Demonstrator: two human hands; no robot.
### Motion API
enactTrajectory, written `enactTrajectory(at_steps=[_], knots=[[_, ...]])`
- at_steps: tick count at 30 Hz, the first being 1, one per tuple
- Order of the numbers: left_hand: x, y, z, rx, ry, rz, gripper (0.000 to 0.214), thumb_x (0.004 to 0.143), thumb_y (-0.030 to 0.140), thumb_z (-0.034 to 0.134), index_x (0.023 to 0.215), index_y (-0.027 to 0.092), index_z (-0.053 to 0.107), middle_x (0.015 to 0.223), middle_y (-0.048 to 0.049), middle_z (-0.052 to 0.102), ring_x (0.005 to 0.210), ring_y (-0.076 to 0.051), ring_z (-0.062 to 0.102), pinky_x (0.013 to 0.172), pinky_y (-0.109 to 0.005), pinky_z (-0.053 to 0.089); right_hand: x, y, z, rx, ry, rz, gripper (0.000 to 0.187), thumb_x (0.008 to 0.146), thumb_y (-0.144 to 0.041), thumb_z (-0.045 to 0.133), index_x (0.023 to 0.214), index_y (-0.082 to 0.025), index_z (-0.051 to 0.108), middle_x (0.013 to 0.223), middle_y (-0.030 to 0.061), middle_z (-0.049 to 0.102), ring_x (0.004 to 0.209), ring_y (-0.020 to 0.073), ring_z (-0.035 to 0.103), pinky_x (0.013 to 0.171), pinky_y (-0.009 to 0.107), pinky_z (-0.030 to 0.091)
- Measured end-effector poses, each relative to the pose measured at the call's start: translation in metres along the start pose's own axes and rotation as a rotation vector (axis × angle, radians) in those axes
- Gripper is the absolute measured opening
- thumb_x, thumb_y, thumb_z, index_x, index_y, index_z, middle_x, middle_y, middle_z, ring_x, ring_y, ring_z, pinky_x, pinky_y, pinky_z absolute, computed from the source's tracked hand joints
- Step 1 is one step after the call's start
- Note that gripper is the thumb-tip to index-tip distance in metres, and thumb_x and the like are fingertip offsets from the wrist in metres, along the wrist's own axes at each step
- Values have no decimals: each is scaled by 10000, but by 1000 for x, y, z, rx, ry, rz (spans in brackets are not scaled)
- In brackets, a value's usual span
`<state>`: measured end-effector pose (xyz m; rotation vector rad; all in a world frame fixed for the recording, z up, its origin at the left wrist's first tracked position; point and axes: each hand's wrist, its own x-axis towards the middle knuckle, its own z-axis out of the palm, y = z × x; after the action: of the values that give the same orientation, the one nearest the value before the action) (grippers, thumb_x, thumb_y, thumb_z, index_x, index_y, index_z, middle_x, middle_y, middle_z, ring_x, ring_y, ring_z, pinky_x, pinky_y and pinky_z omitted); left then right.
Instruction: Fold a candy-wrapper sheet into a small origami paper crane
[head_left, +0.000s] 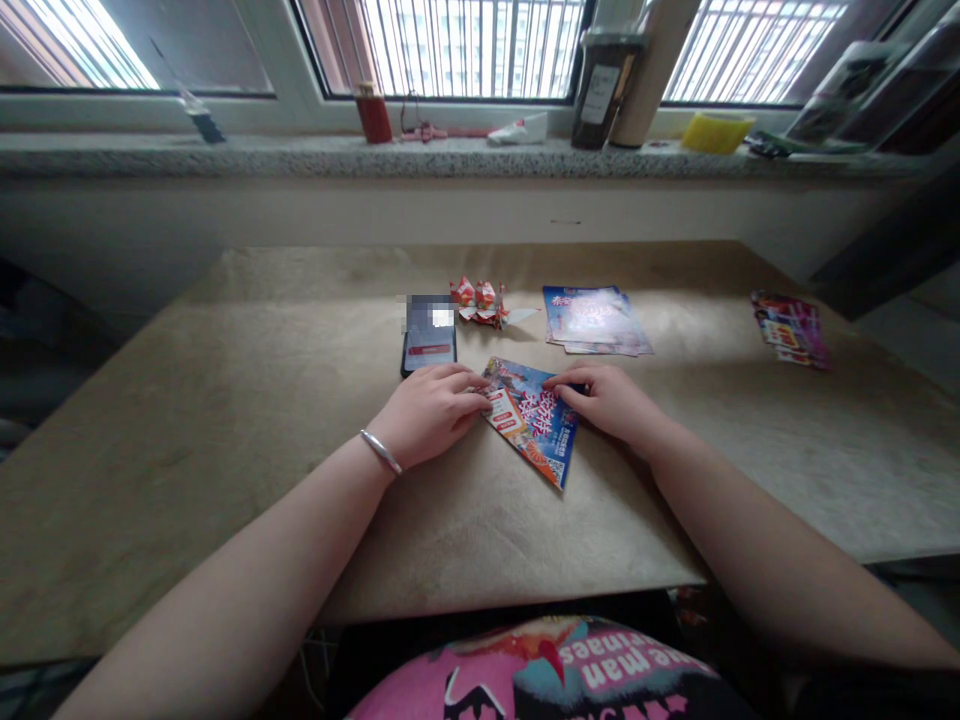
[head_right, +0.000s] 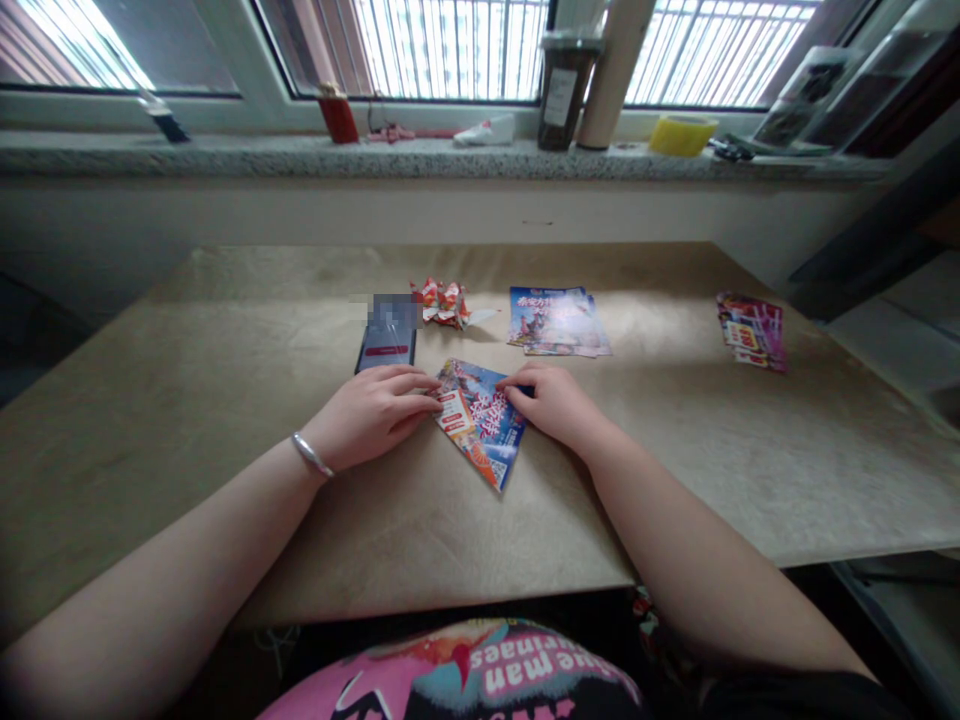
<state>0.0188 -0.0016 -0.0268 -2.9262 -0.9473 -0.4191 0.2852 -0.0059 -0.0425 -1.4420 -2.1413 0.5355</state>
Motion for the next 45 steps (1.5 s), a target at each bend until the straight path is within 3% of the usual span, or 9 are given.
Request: enactTrajectory(at_steps=[7,11,19,23,29,37,45], knots=[[2,6,-2,-71,11,3,318,895,272,474,1182,209,595,1190,-71,618,1070,-212,549,938,-390,456,0,-1,4,111,137,123,352,832,-276,527,1147,-185,657,1112,93,684,922,227,651,823,388,513],[2,9,-3,-78,-21,21,306,904,325,473,1150,209,613,1213,-77,602,1111,-224,530,956,-399,445,-1,-6,2,75,61,155,409,827,-304,543,1194,-146,627,1096,110,690,806,219,657,743,371,530],[2,8,-4,-96,-84,-19,343,864,357,542,1164,200,601,1212,-74,605,1096,-218,545,955,-387,450,-2,-12,-1,22,-55,107,470,820,-304,553,1254,-126,577,1111,123,677,841,212,637,770,342,506],[2,9,-4,-76,-96,-44,379,838,380,575,1172,203,594,1205,-70,608,1098,-228,545,951,-391,450,-3,-13,-3,34,-121,91,517,799,-295,568,1282,-113,547,1030,115,689,776,193,616,710,318,495],[2,9,-5,-64,-74,-78,265,840,295,548,1062,186,642,1159,-65,633,1041,-216,576,915,-373,469,-4,-9,-6,-6,-191,3,551,777,-248,584,1311,-129,519,828,61,655,625,142,536,585,262,441],[0,2,-6,-132,-81,-45,205,827,258,557,1004,195,640,1157,-58,632,1052,-203,569,927,-365,463,-5,-2,-9,-170,-126,-178,256,824,-279,568,1034,-248,711,834,47,615,672,134,551,629,261,439],[-1,-1,-2,-143,-64,-9,192,848,230,538,1002,202,650,1110,-49,645,999,-186,573,890,-349,473,-6,-10,-12,-141,-1,-435,101,775,-253,636,822,-232,723,990,58,658,920,193,595,832,343,459]])
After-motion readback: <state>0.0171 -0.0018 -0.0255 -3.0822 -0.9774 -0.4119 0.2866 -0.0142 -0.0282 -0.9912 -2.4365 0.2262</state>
